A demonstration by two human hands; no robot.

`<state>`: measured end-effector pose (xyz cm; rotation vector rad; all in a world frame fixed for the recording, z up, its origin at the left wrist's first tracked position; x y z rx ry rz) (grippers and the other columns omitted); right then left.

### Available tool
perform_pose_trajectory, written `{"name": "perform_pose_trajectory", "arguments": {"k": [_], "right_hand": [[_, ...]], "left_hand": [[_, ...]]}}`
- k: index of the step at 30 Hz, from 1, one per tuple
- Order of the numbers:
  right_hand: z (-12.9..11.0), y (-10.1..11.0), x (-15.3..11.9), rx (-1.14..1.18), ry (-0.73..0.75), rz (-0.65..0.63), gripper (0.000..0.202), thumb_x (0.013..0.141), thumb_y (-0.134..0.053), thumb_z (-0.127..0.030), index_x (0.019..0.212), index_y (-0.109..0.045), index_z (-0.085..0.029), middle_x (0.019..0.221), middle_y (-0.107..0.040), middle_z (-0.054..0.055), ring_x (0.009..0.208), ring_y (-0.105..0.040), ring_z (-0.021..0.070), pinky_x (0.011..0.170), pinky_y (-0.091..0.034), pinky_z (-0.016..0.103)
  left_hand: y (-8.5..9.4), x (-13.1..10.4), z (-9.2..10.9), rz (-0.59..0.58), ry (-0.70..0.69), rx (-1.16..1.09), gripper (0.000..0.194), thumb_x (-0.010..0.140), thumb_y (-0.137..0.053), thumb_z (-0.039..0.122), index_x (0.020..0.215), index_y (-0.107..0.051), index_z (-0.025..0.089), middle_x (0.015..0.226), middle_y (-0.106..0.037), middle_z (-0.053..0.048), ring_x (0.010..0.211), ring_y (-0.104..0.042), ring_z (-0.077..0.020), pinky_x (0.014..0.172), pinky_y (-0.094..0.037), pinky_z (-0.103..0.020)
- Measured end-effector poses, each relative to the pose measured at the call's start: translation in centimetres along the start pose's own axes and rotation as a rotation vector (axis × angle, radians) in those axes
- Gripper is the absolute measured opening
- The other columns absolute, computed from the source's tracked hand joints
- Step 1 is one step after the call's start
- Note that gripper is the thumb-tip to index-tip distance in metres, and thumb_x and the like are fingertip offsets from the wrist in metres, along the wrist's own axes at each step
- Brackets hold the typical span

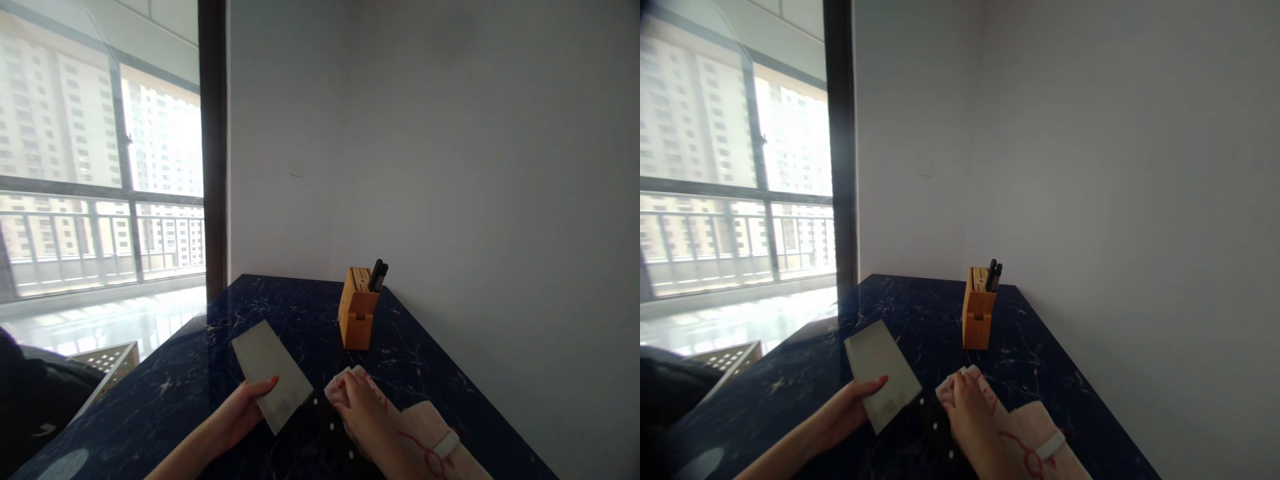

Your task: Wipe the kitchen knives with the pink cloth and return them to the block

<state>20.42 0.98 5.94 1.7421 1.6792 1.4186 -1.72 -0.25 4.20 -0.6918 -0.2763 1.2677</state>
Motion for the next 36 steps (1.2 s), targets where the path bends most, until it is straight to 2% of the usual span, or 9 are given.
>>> {"name": "perform_pose_trajectory", "arguments": {"k": [5,9,15,20,23,25,30,36], "right_hand": [[0.9,1.6,1.1,0.046,-0.035,0.129,0.017,0.073,-0.043,-0.007,0.075,-0.053,-0.020,0.082,-0.060,0.006,0.079,-0.057,0.0190,0.073,-0.042,0.031],[-0.9,2.7,1.0,0.099,0.102,0.237,0.015,0.079,-0.044,-0.012,0.082,-0.054,-0.022,0.087,-0.060,0.005,0.086,-0.056,0.0194,0.076,-0.041,0.032],[-4.1,1.5,-0.1,0.109,0.286,0.118,0.022,0.079,-0.045,-0.008,0.088,-0.058,-0.024,0.093,-0.061,0.002,0.091,-0.054,0.0183,0.083,-0.038,0.033],[-5.0,1.4,-0.1,0.067,0.326,0.043,0.026,0.081,-0.047,-0.012,0.099,-0.058,-0.028,0.097,-0.059,0.001,0.094,-0.052,0.0184,0.084,-0.037,0.032],[-5.0,1.5,0.0,0.006,0.320,0.048,0.024,0.085,-0.046,-0.020,0.105,-0.055,-0.027,0.100,-0.058,0.003,0.095,-0.051,0.0201,0.085,-0.036,0.035],[-4.9,1.5,0.0,-0.010,0.317,0.055,0.019,0.086,-0.045,-0.022,0.100,-0.057,-0.026,0.097,-0.058,0.003,0.092,-0.051,0.0199,0.084,-0.036,0.036],[-4.7,1.2,0.0,0.039,0.336,0.064,0.015,0.086,-0.045,-0.019,0.092,-0.057,-0.025,0.091,-0.059,0.001,0.088,-0.053,0.0179,0.079,-0.037,0.032],[-3.5,1.0,0.3,0.123,0.171,0.175,0.015,0.077,-0.058,-0.024,0.091,-0.052,-0.021,0.089,-0.057,0.003,0.087,-0.053,0.0196,0.077,-0.040,0.032]], "left_hand": [[-0.5,-0.4,-0.1,0.152,-0.093,0.031,0.049,0.074,-0.066,0.019,0.118,-0.046,0.009,0.103,-0.068,-0.013,0.100,-0.060,-0.0301,0.090,-0.046,-0.040],[-0.9,-0.3,-0.8,0.185,-0.177,0.048,0.049,0.072,-0.068,0.024,0.116,-0.049,0.013,0.104,-0.067,-0.011,0.100,-0.060,-0.0296,0.090,-0.047,-0.040],[-0.8,0.1,-1.2,0.162,-0.195,0.091,0.039,0.073,-0.067,0.028,0.107,-0.058,0.013,0.106,-0.067,-0.012,0.103,-0.058,-0.0288,0.092,-0.044,-0.037],[-1.1,-0.2,-0.9,0.116,-0.177,0.109,0.036,0.074,-0.066,0.029,0.106,-0.060,0.013,0.107,-0.067,-0.011,0.103,-0.058,-0.0282,0.094,-0.042,-0.037],[-1.4,-0.3,-0.8,0.091,-0.184,0.126,0.036,0.074,-0.065,0.029,0.106,-0.060,0.012,0.107,-0.067,-0.011,0.104,-0.058,-0.0282,0.095,-0.041,-0.037],[-1.5,-0.3,-0.9,0.083,-0.187,0.128,0.036,0.075,-0.065,0.030,0.106,-0.060,0.012,0.106,-0.067,-0.011,0.103,-0.058,-0.0281,0.095,-0.041,-0.037],[-1.4,-0.2,-1.0,0.090,-0.176,0.104,0.037,0.072,-0.067,0.029,0.104,-0.061,0.011,0.103,-0.068,-0.012,0.098,-0.061,-0.0284,0.094,-0.042,-0.037],[-1.9,-0.5,-0.9,0.048,-0.153,0.143,0.037,0.075,-0.064,0.030,0.107,-0.060,0.012,0.109,-0.066,-0.011,0.104,-0.057,-0.0284,0.095,-0.041,-0.038]]}}
Point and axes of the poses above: each hand's wrist, its own x-axis towards the middle knuckle, its own y-axis out of the back of the hand, z = x × y, the point moved 4 cm from there along x, towards the middle knuckle
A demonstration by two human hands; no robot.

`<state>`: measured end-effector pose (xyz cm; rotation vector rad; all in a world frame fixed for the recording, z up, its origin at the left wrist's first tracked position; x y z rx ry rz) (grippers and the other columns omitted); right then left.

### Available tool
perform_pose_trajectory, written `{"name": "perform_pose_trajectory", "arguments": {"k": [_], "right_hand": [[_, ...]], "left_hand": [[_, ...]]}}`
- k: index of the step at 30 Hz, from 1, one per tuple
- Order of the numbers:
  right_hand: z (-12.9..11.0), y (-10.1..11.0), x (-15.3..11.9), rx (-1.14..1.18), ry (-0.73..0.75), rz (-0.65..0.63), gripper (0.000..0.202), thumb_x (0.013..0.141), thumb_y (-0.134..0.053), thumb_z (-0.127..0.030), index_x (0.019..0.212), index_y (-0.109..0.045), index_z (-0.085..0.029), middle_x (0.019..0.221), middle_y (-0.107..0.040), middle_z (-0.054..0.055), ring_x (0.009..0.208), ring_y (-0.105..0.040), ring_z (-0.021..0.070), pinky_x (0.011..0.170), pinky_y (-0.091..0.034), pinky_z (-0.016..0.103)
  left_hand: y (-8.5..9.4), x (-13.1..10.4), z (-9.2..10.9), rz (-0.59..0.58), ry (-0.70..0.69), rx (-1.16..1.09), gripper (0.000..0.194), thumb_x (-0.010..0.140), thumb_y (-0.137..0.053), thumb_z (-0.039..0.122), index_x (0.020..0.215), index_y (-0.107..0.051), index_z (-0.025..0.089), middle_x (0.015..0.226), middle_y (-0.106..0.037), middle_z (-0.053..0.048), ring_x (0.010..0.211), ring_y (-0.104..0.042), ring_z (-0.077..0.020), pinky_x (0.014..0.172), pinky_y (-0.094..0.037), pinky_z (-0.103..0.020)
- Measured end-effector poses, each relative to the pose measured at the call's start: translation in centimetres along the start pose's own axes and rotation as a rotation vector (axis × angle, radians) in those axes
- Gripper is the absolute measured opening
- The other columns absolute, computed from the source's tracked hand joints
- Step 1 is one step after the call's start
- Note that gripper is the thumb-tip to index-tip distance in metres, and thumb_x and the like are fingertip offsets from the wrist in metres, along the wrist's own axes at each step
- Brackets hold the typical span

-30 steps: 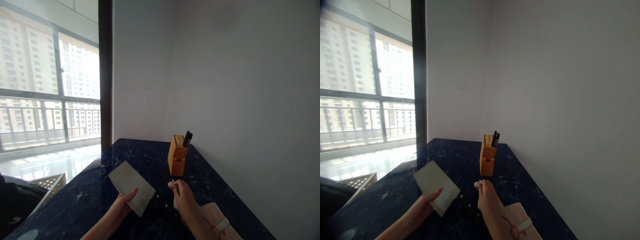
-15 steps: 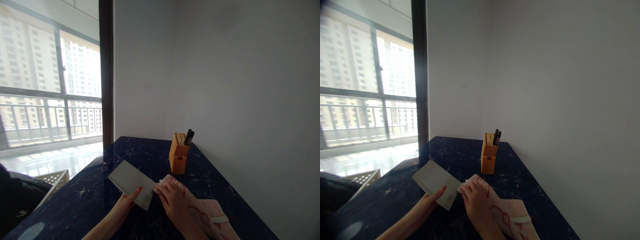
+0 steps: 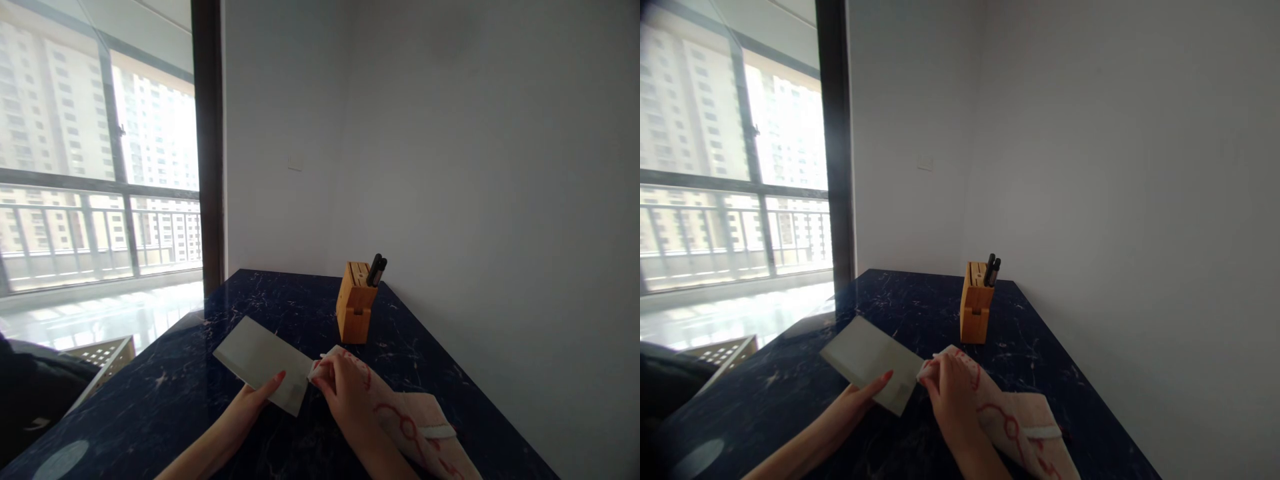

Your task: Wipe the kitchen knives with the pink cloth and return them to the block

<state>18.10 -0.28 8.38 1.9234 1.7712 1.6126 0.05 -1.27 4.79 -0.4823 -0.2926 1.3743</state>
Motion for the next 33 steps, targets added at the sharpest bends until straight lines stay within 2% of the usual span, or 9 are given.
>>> {"name": "perform_pose_trajectory", "arguments": {"k": [5,8,11,17,22,28,33], "right_hand": [[1.0,0.2,0.1,-0.039,-0.103,0.008,0.023,0.072,-0.064,-0.032,0.090,-0.051,-0.023,0.092,-0.054,0.002,0.087,-0.053,0.0207,0.077,-0.039,0.033],[1.2,0.2,0.2,-0.017,-0.078,-0.013,0.017,0.076,-0.060,-0.026,0.091,-0.051,-0.023,0.092,-0.054,0.002,0.088,-0.053,0.0197,0.078,-0.039,0.032],[1.7,0.2,0.4,-0.004,-0.079,-0.028,0.002,0.082,-0.051,-0.023,0.084,-0.052,-0.022,0.085,-0.055,0.002,0.082,-0.054,0.0177,0.074,-0.039,0.029],[1.3,0.4,0.5,-0.064,-0.056,0.046,0.007,0.085,-0.046,-0.024,0.082,-0.051,-0.021,0.083,-0.055,0.003,0.080,-0.053,0.0183,0.071,-0.039,0.029],[-0.3,-0.1,0.7,-0.119,0.044,0.019,0.005,0.084,-0.049,-0.023,0.080,-0.051,-0.021,0.085,-0.055,0.003,0.084,-0.052,0.0200,0.076,-0.038,0.033],[1.0,-0.2,0.7,-0.147,-0.035,0.061,0.004,0.084,-0.050,-0.023,0.081,-0.050,-0.021,0.081,-0.055,0.002,0.077,-0.052,0.0188,0.069,-0.039,0.031],[1.1,-0.4,0.3,-0.159,0.010,0.049,0.004,0.085,-0.048,-0.023,0.082,-0.048,-0.021,0.082,-0.055,0.003,0.077,-0.052,0.0188,0.068,-0.039,0.031]], "left_hand": [[-0.1,-0.1,-0.2,-0.016,-0.011,0.013,0.036,0.077,-0.062,0.031,0.108,-0.059,0.012,0.110,-0.065,-0.011,0.105,-0.056,-0.0282,0.097,-0.039,-0.038],[0.1,0.0,-0.4,0.004,-0.013,0.005,0.035,0.075,-0.064,0.029,0.105,-0.061,0.012,0.109,-0.066,-0.011,0.104,-0.057,-0.0285,0.097,-0.040,-0.039],[0.2,0.0,-0.5,0.006,0.002,-0.016,0.035,0.075,-0.065,0.029,0.105,-0.060,0.013,0.109,-0.066,-0.010,0.104,-0.057,-0.0284,0.096,-0.041,-0.039],[0.2,0.0,-0.7,0.024,-0.012,0.044,0.037,0.076,-0.064,0.031,0.108,-0.059,0.013,0.111,-0.064,-0.011,0.106,-0.056,-0.0282,0.097,-0.040,-0.038],[-0.5,-0.1,-0.4,0.000,-0.038,0.105,0.038,0.076,-0.063,0.032,0.108,-0.060,0.012,0.113,-0.063,-0.011,0.108,-0.055,-0.0279,0.098,-0.039,-0.038],[-0.9,-0.3,-0.4,0.025,0.004,0.034,0.035,0.073,-0.066,0.031,0.103,-0.063,0.013,0.108,-0.066,-0.011,0.104,-0.058,-0.0287,0.095,-0.043,-0.038],[-0.4,-0.2,-0.6,0.037,-0.013,0.021,0.036,0.074,-0.065,0.033,0.105,-0.061,0.014,0.109,-0.065,-0.011,0.104,-0.057,-0.0282,0.095,-0.042,-0.038]]}}
Point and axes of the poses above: each hand's wrist, its own x-axis towards the middle knuckle, its own y-axis out of the back of the hand, z = x × y, the point moved 4 cm from there along x, towards the middle knuckle
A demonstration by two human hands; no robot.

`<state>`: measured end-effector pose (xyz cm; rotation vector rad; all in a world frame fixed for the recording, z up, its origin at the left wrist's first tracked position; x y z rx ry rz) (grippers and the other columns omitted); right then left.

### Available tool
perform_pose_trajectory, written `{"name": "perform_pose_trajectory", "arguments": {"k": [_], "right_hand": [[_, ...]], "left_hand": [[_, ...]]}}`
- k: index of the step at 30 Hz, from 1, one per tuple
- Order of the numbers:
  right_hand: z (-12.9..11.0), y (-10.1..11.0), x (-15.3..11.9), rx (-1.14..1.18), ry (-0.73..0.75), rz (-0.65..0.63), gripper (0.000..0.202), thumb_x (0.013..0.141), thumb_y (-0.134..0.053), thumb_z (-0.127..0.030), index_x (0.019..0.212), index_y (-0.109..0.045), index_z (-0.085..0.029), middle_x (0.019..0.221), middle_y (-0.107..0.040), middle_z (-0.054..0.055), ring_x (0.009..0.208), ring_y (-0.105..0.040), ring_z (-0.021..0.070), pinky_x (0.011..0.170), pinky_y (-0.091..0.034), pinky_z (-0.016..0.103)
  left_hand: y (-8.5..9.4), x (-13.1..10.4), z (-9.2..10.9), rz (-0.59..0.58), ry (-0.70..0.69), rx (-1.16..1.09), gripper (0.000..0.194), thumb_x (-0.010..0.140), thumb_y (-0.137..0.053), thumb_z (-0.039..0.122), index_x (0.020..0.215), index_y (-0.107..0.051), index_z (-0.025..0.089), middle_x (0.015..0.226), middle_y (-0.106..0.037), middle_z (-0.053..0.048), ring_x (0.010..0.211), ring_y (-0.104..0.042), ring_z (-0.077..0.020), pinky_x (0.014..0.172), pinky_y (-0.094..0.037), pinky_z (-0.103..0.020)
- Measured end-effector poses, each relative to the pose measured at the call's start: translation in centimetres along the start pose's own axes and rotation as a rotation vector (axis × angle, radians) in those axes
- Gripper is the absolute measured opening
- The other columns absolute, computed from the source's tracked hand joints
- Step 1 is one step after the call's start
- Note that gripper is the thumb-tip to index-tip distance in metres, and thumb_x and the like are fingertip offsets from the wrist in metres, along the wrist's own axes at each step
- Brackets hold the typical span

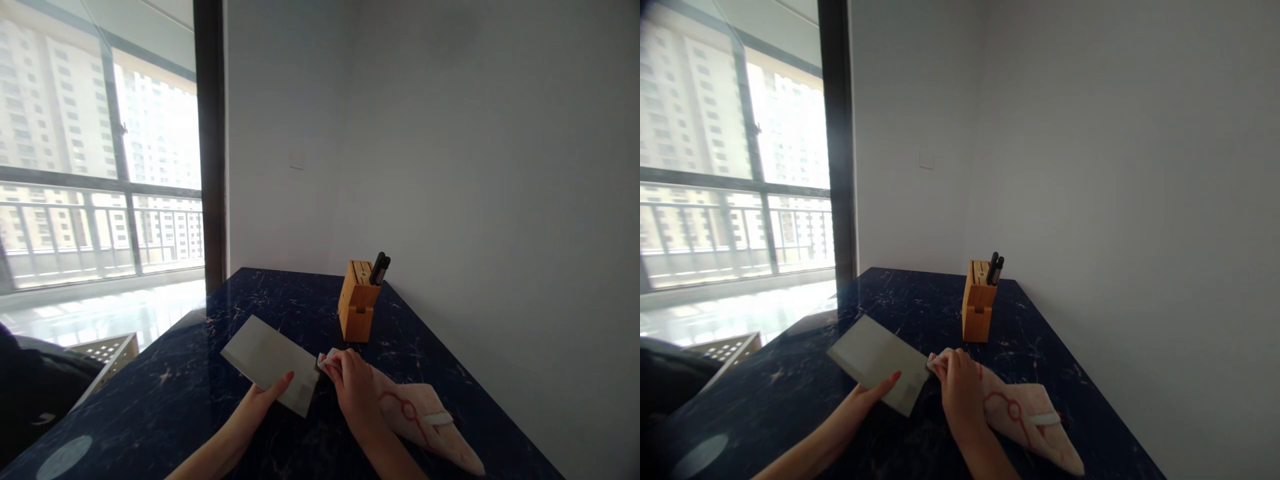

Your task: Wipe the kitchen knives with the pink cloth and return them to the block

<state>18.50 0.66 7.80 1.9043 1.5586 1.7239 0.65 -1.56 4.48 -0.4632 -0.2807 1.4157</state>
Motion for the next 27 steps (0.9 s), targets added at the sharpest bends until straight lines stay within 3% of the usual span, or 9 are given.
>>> {"name": "perform_pose_trajectory", "arguments": {"k": [4,11,19,27], "right_hand": [[-0.5,0.0,-0.1,0.026,0.054,-0.026,0.007,0.084,-0.049,-0.024,0.078,-0.047,-0.021,0.082,-0.055,0.002,0.078,-0.053,0.0184,0.070,-0.039,0.030],[-0.2,0.2,-0.4,0.024,0.024,-0.027,0.003,0.082,-0.050,-0.019,0.084,-0.049,-0.021,0.083,-0.056,0.002,0.077,-0.054,0.0184,0.068,-0.038,0.030],[-0.7,-0.5,-1.0,-0.036,-0.020,-0.012,0.009,0.081,-0.050,-0.016,0.089,-0.049,-0.021,0.084,-0.057,0.004,0.079,-0.055,0.0218,0.069,-0.040,0.033],[-1.0,-0.5,-1.1,-0.099,0.034,0.077,0.007,0.084,-0.042,-0.019,0.088,-0.048,-0.021,0.084,-0.057,0.005,0.077,-0.056,0.0219,0.067,-0.040,0.034]], "left_hand": [[0.4,0.1,0.0,0.001,-0.002,-0.004,0.038,0.074,-0.065,0.032,0.106,-0.060,0.013,0.107,-0.066,-0.012,0.102,-0.059,-0.0287,0.095,-0.042,-0.039],[0.1,-0.2,0.4,-0.030,0.019,-0.027,0.038,0.074,-0.065,0.031,0.107,-0.060,0.011,0.107,-0.066,-0.012,0.102,-0.059,-0.0293,0.095,-0.042,-0.040],[1.1,0.6,0.1,-0.120,0.044,-0.058,0.035,0.077,-0.062,0.027,0.108,-0.060,0.009,0.108,-0.066,-0.012,0.107,-0.055,-0.0295,0.099,-0.037,-0.041],[0.9,0.3,0.3,-0.151,0.062,-0.053,0.036,0.079,-0.059,0.027,0.111,-0.059,0.010,0.111,-0.064,-0.012,0.108,-0.054,-0.0298,0.099,-0.036,-0.041]]}}
Point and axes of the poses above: each hand's wrist, its own x-axis towards the middle knuckle, its own y-axis out of the back of the hand, z = x × y, the point moved 4 cm from there along x, towards the middle knuckle
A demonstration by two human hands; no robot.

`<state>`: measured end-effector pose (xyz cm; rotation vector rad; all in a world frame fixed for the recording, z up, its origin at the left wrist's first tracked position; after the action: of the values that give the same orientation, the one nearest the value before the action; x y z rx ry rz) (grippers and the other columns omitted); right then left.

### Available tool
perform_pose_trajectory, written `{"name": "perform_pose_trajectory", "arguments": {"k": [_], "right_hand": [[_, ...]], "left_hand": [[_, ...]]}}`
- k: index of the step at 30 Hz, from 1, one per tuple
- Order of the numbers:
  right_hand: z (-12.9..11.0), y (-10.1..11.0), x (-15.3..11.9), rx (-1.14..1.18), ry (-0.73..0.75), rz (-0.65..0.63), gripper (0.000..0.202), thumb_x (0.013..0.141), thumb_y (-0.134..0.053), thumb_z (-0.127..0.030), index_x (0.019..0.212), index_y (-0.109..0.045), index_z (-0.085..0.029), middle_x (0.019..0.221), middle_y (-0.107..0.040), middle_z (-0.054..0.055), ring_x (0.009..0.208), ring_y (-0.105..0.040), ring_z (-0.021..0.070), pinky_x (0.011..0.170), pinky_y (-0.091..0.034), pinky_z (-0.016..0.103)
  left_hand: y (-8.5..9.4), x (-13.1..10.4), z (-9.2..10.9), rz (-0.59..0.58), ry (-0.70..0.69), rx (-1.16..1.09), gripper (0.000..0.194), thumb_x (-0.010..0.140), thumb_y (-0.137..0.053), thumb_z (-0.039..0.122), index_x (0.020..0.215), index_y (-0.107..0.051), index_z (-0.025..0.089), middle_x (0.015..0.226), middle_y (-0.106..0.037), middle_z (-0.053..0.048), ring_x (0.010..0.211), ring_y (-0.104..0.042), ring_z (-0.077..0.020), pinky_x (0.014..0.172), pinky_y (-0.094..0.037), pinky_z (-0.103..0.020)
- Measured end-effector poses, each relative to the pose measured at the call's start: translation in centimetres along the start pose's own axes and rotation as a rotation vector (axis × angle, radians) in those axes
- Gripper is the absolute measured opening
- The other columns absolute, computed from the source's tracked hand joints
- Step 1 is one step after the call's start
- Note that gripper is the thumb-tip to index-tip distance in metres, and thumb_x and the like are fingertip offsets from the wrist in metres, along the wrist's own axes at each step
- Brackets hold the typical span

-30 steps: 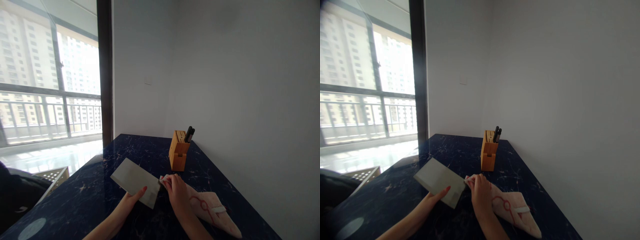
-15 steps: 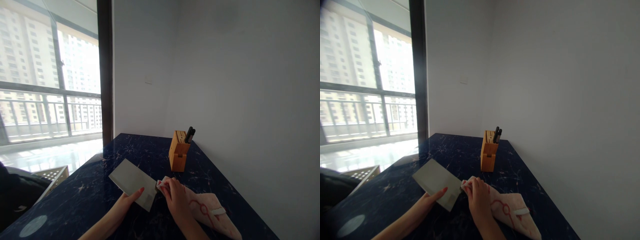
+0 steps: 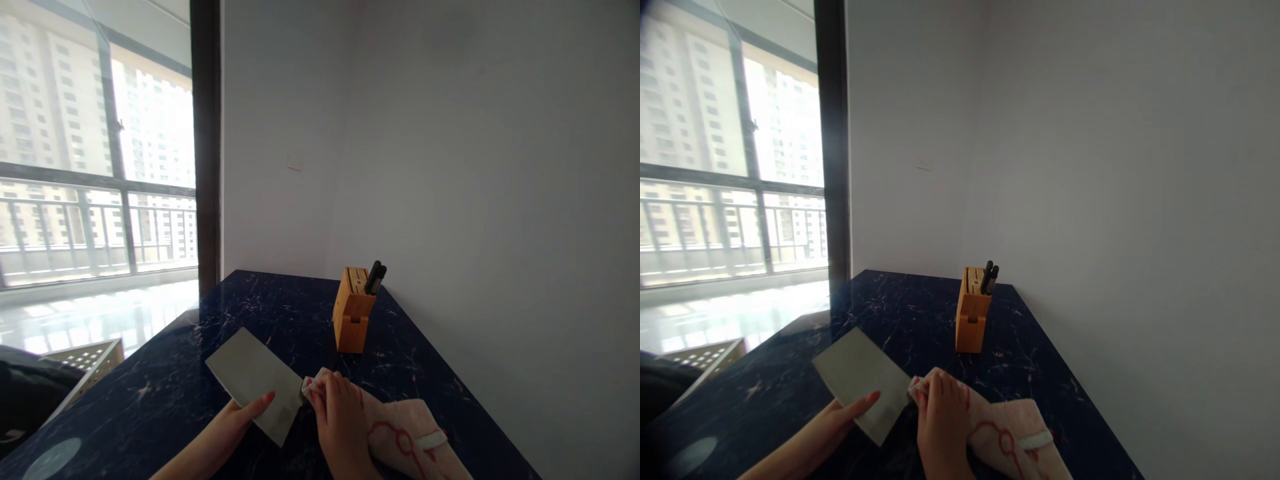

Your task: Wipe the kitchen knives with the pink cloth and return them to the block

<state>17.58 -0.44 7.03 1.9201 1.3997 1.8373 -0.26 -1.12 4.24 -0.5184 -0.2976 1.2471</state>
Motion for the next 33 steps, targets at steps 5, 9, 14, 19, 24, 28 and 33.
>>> {"name": "perform_pose_trajectory", "arguments": {"k": [5,9,14,19,24,28,33], "right_hand": [[-0.3,0.2,-0.1,-0.039,0.049,0.059,0.011,0.087,-0.037,-0.023,0.087,-0.048,-0.021,0.085,-0.058,0.006,0.076,-0.057,0.0223,0.064,-0.042,0.034],[-0.3,0.2,-0.3,-0.032,0.064,0.061,0.012,0.087,-0.037,-0.027,0.085,-0.048,-0.022,0.087,-0.059,0.008,0.078,-0.057,0.0234,0.065,-0.043,0.035],[-0.2,-0.1,-0.6,-0.028,0.034,0.067,0.011,0.085,-0.041,-0.030,0.085,-0.049,-0.023,0.087,-0.060,0.009,0.079,-0.058,0.0259,0.067,-0.043,0.038],[0.2,-0.5,-0.9,-0.039,0.042,0.037,0.013,0.082,-0.047,-0.029,0.094,-0.049,-0.023,0.092,-0.061,0.009,0.085,-0.058,0.0275,0.072,-0.043,0.041],[0.7,-1.1,-1.2,-0.036,0.046,-0.051,0.018,0.081,-0.049,-0.026,0.099,-0.048,-0.024,0.097,-0.061,0.008,0.090,-0.057,0.0281,0.074,-0.043,0.042],[0.6,-1.0,-1.2,-0.038,0.066,-0.048,0.021,0.080,-0.049,-0.023,0.101,-0.048,-0.023,0.099,-0.061,0.008,0.093,-0.056,0.0284,0.076,-0.043,0.043],[-0.6,0.1,-0.7,-0.079,0.106,-0.009,0.020,0.082,-0.047,-0.030,0.101,-0.049,-0.023,0.098,-0.062,0.009,0.089,-0.057,0.0297,0.074,-0.042,0.045]], "left_hand": [[0.0,0.1,0.1,0.029,-0.010,0.029,0.038,0.076,-0.062,0.029,0.109,-0.060,0.010,0.111,-0.064,-0.012,0.108,-0.054,-0.0297,0.099,-0.037,-0.040],[-0.3,0.0,0.2,0.027,-0.003,0.015,0.037,0.075,-0.064,0.029,0.107,-0.062,0.009,0.108,-0.066,-0.013,0.106,-0.056,-0.0303,0.097,-0.038,-0.040],[-0.6,-0.2,0.6,0.033,0.023,0.019,0.037,0.075,-0.064,0.032,0.105,-0.063,0.010,0.108,-0.066,-0.012,0.106,-0.056,-0.0298,0.098,-0.037,-0.040],[-0.6,-0.1,0.6,0.009,0.034,0.010,0.036,0.076,-0.063,0.031,0.106,-0.062,0.011,0.108,-0.066,-0.011,0.106,-0.056,-0.0289,0.099,-0.035,-0.040],[-0.5,0.1,0.5,-0.005,0.028,-0.001,0.033,0.077,-0.062,0.029,0.105,-0.063,0.011,0.106,-0.067,-0.011,0.103,-0.058,-0.0290,0.097,-0.038,-0.040],[-0.3,0.1,0.4,0.007,0.026,0.012,0.032,0.077,-0.062,0.029,0.103,-0.064,0.011,0.106,-0.067,-0.011,0.104,-0.057,-0.0288,0.096,-0.038,-0.039],[0.1,0.2,0.1,0.032,0.034,0.055,0.033,0.074,-0.065,0.031,0.100,-0.065,0.012,0.103,-0.068,-0.011,0.101,-0.059,-0.0298,0.095,-0.040,-0.040]]}}
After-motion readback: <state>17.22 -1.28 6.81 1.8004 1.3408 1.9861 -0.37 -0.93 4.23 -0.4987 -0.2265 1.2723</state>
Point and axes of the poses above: each hand's wrist, its own x-axis towards the middle knuckle, its own y-axis out of the back of the hand, z = x × y, the point moved 4 cm from there along x, towards the middle knuckle
